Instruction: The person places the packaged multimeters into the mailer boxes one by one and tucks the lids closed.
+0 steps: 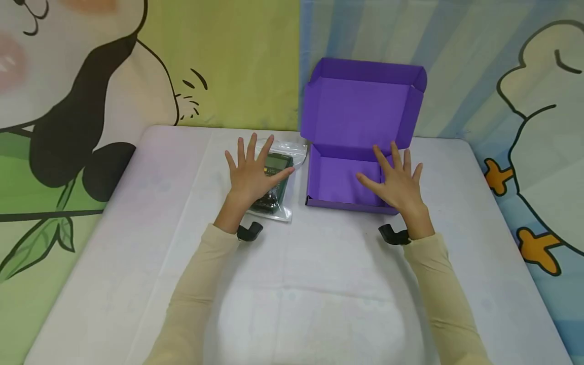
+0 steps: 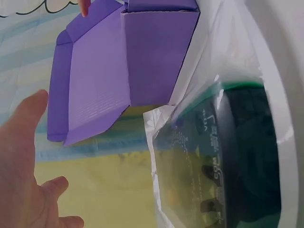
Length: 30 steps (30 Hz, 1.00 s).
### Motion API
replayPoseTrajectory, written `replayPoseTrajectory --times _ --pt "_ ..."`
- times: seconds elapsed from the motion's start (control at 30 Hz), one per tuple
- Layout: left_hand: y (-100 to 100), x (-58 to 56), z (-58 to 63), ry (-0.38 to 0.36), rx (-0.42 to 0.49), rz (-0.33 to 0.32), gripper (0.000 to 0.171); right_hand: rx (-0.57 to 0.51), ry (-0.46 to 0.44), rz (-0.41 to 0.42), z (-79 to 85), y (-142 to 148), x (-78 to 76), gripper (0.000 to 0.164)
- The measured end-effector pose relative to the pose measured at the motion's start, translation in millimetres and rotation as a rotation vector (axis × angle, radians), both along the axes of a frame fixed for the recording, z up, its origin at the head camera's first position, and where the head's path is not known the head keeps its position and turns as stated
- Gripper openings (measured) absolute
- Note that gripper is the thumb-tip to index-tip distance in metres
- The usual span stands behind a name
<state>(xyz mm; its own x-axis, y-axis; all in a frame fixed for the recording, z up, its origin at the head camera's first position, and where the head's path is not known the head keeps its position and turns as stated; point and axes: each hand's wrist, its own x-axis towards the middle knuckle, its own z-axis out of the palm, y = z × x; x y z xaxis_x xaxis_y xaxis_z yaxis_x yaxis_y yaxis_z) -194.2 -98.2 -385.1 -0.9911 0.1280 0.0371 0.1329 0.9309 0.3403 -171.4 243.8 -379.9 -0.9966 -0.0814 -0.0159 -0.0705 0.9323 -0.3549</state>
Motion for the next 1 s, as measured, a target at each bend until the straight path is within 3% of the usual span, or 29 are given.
replayPoseTrajectory --times 0.27,0.43,0.57,0.8,1.0 --pt "-2 8.6 -4.0 0.054 0.057 0.010 0.086 -0.085 -0.024 -0.037 -1.5 4 13.4 0.089" --pt "-1 15.6 -14.1 0.072 0.148 0.001 0.079 -0.228 -0.071 -0.030 -4.9 7 24.0 0.084" --pt "0 20.1 -24.1 -0.001 0.189 -0.015 0.082 -0.358 -0.063 -0.028 -10.8 8 30.5 0.077" --pt "2 25.1 -38.7 -0.129 0.213 0.007 0.093 -0.472 -0.018 -0.065 -25.8 14 34.6 0.075" --pt "3 28.2 -49.3 -0.206 0.161 0.005 0.096 -0.489 -0.041 -0.084 -44.3 24 41.2 0.101"
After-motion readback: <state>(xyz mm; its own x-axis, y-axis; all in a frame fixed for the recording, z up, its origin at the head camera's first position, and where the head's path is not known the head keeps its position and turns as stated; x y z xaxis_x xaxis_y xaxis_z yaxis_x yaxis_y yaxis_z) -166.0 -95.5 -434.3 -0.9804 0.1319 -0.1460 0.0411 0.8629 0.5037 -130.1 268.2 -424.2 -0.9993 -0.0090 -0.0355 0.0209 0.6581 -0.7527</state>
